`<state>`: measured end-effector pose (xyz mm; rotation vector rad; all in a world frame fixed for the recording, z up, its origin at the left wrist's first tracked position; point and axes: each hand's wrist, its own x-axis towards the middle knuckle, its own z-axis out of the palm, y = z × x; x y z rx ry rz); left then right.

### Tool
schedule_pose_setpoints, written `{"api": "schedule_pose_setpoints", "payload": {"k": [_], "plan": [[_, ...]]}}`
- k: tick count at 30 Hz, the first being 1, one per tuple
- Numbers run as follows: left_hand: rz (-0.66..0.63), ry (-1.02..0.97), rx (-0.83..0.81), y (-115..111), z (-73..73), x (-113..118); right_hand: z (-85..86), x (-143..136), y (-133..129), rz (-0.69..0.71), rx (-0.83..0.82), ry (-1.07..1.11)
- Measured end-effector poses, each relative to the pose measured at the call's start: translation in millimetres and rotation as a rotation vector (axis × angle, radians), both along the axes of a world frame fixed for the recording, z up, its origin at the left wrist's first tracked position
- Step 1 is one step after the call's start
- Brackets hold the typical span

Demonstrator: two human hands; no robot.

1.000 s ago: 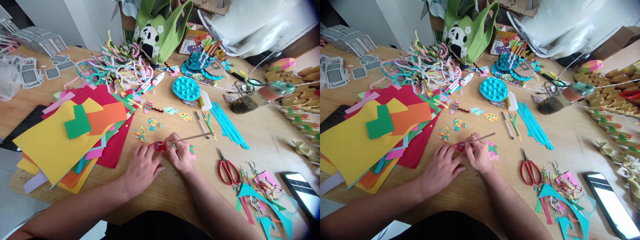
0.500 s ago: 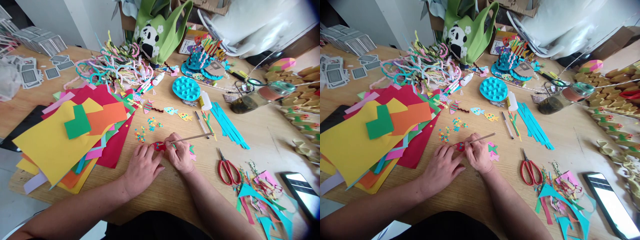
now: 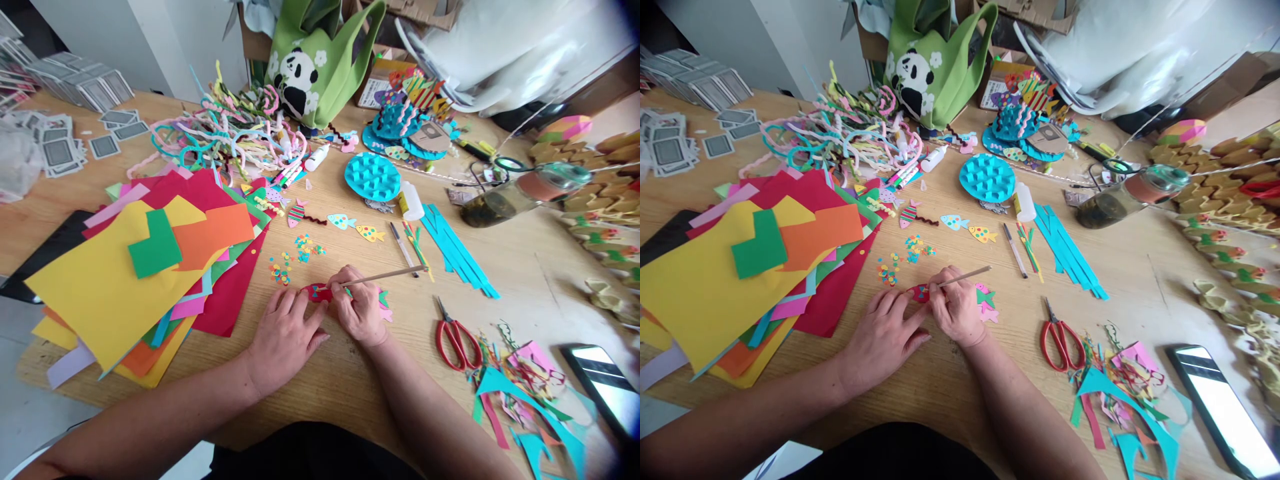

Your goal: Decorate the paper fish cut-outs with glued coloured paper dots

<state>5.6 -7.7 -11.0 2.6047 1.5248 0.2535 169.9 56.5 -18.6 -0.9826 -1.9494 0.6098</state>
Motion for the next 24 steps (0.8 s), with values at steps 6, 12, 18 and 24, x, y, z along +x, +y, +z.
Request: {"api": "schedule_pose_setpoints", "payload": {"k": [6,12,18,24], "plan": [[-0.004,0.010,0.002,-0.1,-0.6,-0.2,-0.9,0.5,0.1,0.006,0.002,0.008],[-0.007,0.001,0.005,-0.3,-1.2,-0.5,-1.9,0.7,0.3,0.005,0.001,0.015],[-0.007,-0.005,0.005,-0.7,-1.7,-0.7,-0.7,0.3,-0.2,-0.005,-0.007,0.003],[-0.007,0.000,0.005,-0.6,-1.4,-0.4,-1.6,-0.2,0.2,0.002,0.005,0.010]]}}
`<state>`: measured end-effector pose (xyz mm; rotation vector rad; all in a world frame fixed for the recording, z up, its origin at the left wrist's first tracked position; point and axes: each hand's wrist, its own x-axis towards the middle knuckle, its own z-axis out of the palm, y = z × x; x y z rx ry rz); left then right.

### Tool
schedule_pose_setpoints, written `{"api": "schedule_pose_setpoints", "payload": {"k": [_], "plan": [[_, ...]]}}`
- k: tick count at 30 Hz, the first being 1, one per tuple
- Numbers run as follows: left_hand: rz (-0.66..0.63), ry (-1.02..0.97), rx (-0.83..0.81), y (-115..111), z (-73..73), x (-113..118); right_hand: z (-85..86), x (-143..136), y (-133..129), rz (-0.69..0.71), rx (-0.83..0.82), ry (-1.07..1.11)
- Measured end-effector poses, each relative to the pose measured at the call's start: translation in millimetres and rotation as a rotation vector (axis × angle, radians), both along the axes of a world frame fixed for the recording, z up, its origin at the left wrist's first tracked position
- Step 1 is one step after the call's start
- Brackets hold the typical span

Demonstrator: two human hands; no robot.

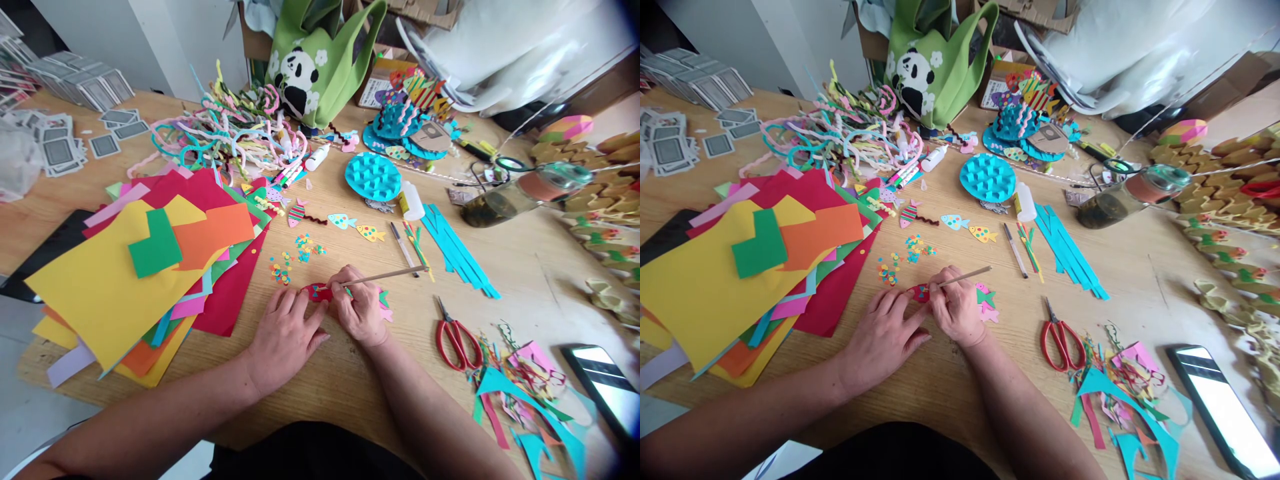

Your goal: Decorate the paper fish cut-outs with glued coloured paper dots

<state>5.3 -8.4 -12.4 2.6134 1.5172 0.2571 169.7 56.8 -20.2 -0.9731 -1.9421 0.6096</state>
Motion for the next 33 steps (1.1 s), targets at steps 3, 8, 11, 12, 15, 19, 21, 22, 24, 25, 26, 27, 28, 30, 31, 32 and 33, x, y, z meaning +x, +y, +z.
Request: {"api": "schedule_pose_setpoints", "payload": {"k": [3,8,11,12,15,19,21,22,24,25,26,27,28,30,31,32,33], "plan": [[-0.001,-0.001,0.001,-0.2,0.2,-0.3,0.8,-0.3,0.0,0.005,0.006,-0.003],[0.002,0.003,-0.008,-0.3,0.6,-0.3,2.6,-0.9,-0.6,0.003,0.025,-0.009],[0.000,0.005,-0.010,-0.1,0.5,-0.1,2.8,-1.0,-0.8,0.003,0.034,-0.012],[-0.001,0.006,-0.010,0.0,0.4,-0.1,2.9,-0.9,-0.8,0.007,0.036,-0.017],[-0.001,0.007,-0.007,0.3,0.2,0.2,2.7,-0.7,-0.7,0.016,0.043,-0.023],[0.000,0.006,0.001,0.3,0.0,0.1,2.0,-0.6,-0.4,0.015,0.049,-0.008],[0.001,0.005,0.003,0.1,-0.1,-0.1,1.8,-0.6,-0.4,0.020,0.047,-0.009],[0.002,0.005,0.002,0.0,-0.1,-0.2,1.8,-0.6,-0.4,0.022,0.046,-0.011],[0.002,0.006,0.001,-0.2,0.1,-0.5,2.0,-0.6,-0.3,0.024,0.042,-0.011],[0.002,0.007,-0.002,-0.3,0.2,-0.6,2.1,-0.7,-0.3,0.023,0.040,-0.011],[0.002,0.007,-0.005,-0.3,0.3,-0.6,2.2,-0.7,-0.2,0.022,0.039,-0.012],[0.000,0.008,-0.007,-0.3,0.4,-0.7,2.4,-0.7,-0.2,0.022,0.037,-0.012],[-0.001,0.008,-0.010,-0.3,0.3,-0.7,2.5,-0.7,-0.1,0.022,0.037,-0.012],[-0.001,0.007,-0.010,-0.3,0.1,-0.6,2.6,-0.8,0.0,0.023,0.041,-0.012],[-0.001,0.006,-0.008,-0.3,-0.1,-0.6,2.5,-0.8,0.0,0.024,0.042,-0.013],[0.001,0.004,-0.005,-0.3,-0.2,-0.5,2.5,-0.8,0.0,0.023,0.040,-0.015],[0.002,0.003,-0.004,-0.3,-0.2,-0.4,2.4,-0.8,0.0,0.020,0.037,-0.018]]}}
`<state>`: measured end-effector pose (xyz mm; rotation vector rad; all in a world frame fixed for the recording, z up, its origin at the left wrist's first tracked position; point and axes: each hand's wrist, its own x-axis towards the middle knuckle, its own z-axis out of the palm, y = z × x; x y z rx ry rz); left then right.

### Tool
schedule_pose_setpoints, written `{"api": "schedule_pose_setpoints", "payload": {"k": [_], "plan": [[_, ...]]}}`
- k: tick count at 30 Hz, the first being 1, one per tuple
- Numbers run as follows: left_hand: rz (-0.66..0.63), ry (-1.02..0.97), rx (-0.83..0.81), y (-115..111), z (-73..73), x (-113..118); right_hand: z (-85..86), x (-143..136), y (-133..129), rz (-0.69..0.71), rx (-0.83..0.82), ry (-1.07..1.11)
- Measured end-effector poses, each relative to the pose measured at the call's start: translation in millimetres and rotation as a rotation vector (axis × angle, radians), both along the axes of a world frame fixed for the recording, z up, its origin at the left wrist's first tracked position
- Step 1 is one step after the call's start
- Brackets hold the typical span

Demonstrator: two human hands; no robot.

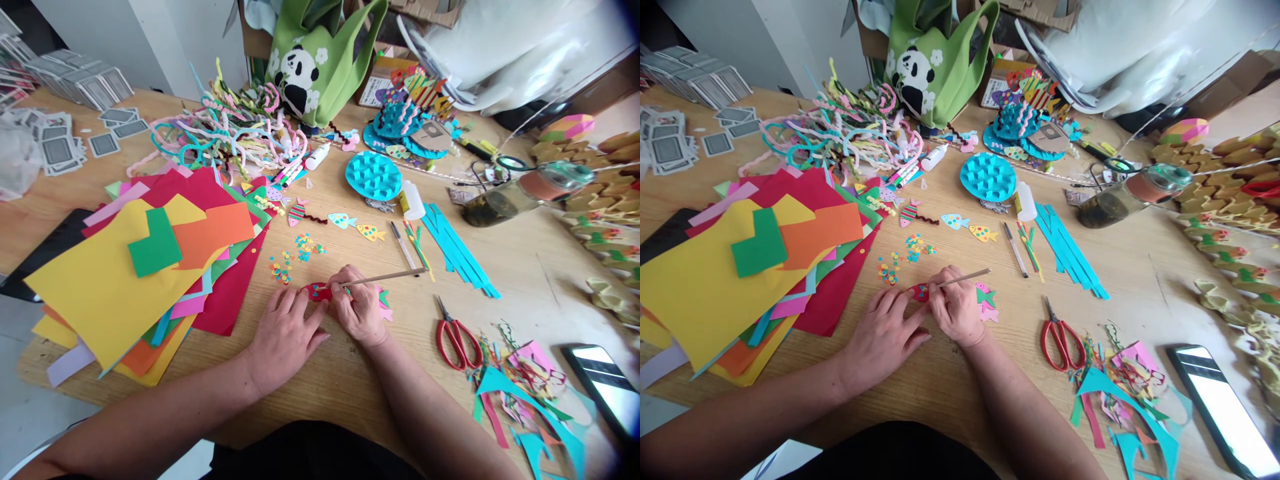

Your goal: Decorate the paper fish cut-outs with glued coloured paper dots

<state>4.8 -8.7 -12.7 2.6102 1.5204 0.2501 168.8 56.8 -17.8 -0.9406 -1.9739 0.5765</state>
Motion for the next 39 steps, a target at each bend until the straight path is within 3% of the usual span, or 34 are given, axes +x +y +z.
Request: {"api": "schedule_pose_setpoints", "payload": {"k": [18,27,39], "plan": [[0.017,-0.014,0.018,0.7,0.8,0.8,0.1,0.8,0.1,-0.007,-0.023,-0.015],[0.040,-0.159,-0.063,20.2,0.2,-8.0,-4.1,1.1,0.8,-0.008,-0.019,0.009],[0.044,-0.122,-0.049,25.8,-1.3,-4.9,-4.2,-0.2,1.5,-0.016,-0.022,0.026]]}}
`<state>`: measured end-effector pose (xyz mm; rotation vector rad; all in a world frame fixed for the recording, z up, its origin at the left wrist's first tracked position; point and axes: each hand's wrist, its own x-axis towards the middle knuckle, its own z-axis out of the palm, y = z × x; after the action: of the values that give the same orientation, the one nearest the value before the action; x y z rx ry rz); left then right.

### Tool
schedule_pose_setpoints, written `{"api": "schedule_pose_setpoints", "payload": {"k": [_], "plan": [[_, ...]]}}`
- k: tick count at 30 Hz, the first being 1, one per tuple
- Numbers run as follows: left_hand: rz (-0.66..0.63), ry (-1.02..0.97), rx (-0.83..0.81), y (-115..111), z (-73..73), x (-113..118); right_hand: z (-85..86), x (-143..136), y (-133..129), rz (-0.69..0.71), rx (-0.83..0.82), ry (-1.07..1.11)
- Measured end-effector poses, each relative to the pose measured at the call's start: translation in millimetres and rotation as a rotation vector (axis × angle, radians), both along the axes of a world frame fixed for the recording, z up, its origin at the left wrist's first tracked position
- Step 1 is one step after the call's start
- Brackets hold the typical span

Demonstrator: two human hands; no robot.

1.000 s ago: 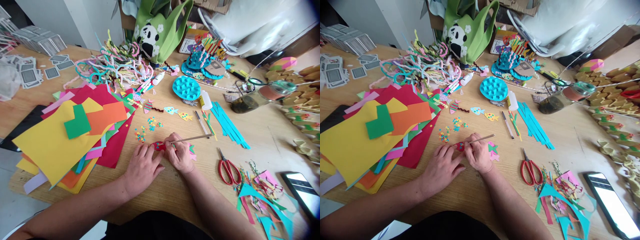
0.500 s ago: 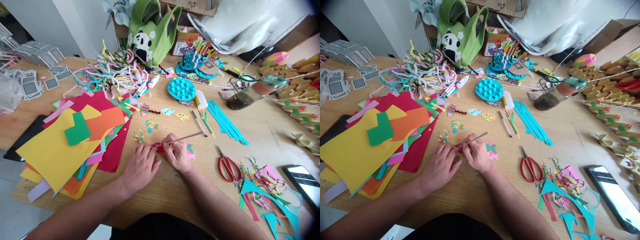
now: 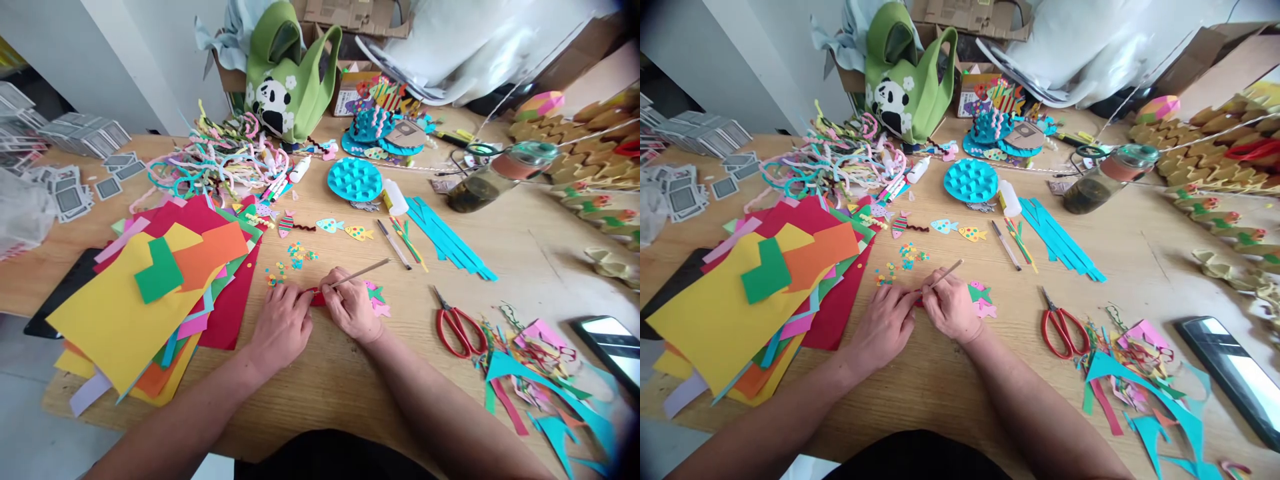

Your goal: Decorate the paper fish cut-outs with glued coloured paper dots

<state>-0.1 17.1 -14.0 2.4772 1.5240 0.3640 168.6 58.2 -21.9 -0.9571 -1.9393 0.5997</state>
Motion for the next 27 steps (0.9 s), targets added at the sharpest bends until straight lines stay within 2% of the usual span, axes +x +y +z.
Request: {"api": "schedule_pose_setpoints", "payload": {"k": [17,27], "plan": [[0.020,0.039,0.035,0.1,1.4,3.3,2.7,0.3,0.1,-0.045,-0.031,0.007],[0.030,0.067,0.039,-2.9,4.6,6.5,1.9,0.8,0.9,-0.154,-0.226,0.107]]}}
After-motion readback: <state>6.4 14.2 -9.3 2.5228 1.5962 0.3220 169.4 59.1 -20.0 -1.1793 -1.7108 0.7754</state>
